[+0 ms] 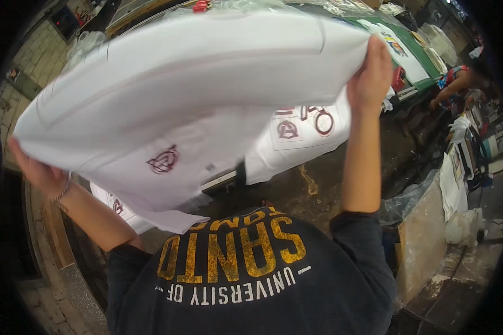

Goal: Sorting, checking, and stacking printed t-shirts with plastic separator sheets on a long work table.

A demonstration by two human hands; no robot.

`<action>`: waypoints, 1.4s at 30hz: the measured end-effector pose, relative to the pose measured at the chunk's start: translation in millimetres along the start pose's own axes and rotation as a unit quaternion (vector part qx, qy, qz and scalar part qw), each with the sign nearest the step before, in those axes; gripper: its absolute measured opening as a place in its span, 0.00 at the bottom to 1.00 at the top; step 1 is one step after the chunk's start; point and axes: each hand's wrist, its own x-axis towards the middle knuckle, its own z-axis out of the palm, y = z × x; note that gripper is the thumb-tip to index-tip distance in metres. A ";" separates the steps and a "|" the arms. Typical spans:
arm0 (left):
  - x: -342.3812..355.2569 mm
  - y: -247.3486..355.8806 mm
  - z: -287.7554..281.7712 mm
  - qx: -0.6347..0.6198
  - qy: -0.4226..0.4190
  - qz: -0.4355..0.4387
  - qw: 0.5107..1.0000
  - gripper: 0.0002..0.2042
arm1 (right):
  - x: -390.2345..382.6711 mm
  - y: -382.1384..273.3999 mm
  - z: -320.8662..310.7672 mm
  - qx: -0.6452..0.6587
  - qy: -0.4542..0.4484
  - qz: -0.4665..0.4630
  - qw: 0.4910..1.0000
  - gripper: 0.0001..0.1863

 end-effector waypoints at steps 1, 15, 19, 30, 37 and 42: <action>33.8 -21.6 12.0 0.085 0.290 0.045 0.952 0.22 | 23.5 -10.0 -7.1 -0.094 0.015 -0.023 0.995 0.11; 300.8 -180.9 -13.3 0.188 0.429 0.182 0.865 0.10 | 262.7 -12.5 -135.6 -0.068 -0.041 -0.036 0.996 0.11; 279.3 -190.1 27.9 0.213 0.429 0.198 0.856 0.11 | 236.0 -45.3 -165.9 -0.026 -0.034 -0.048 0.998 0.09; 100.5 -393.3 110.1 0.325 0.427 -0.139 0.832 0.15 | -42.0 63.5 -383.9 -0.223 0.183 0.249 0.925 0.10; -30.4 -462.7 99.9 0.186 0.427 -0.292 0.835 0.09 | -172.8 145.5 -370.7 -0.490 0.187 0.224 0.821 0.11; -104.0 -380.3 54.6 0.224 0.505 -0.282 0.785 0.09 | -251.1 183.6 -128.1 -0.341 -0.078 0.290 0.891 0.08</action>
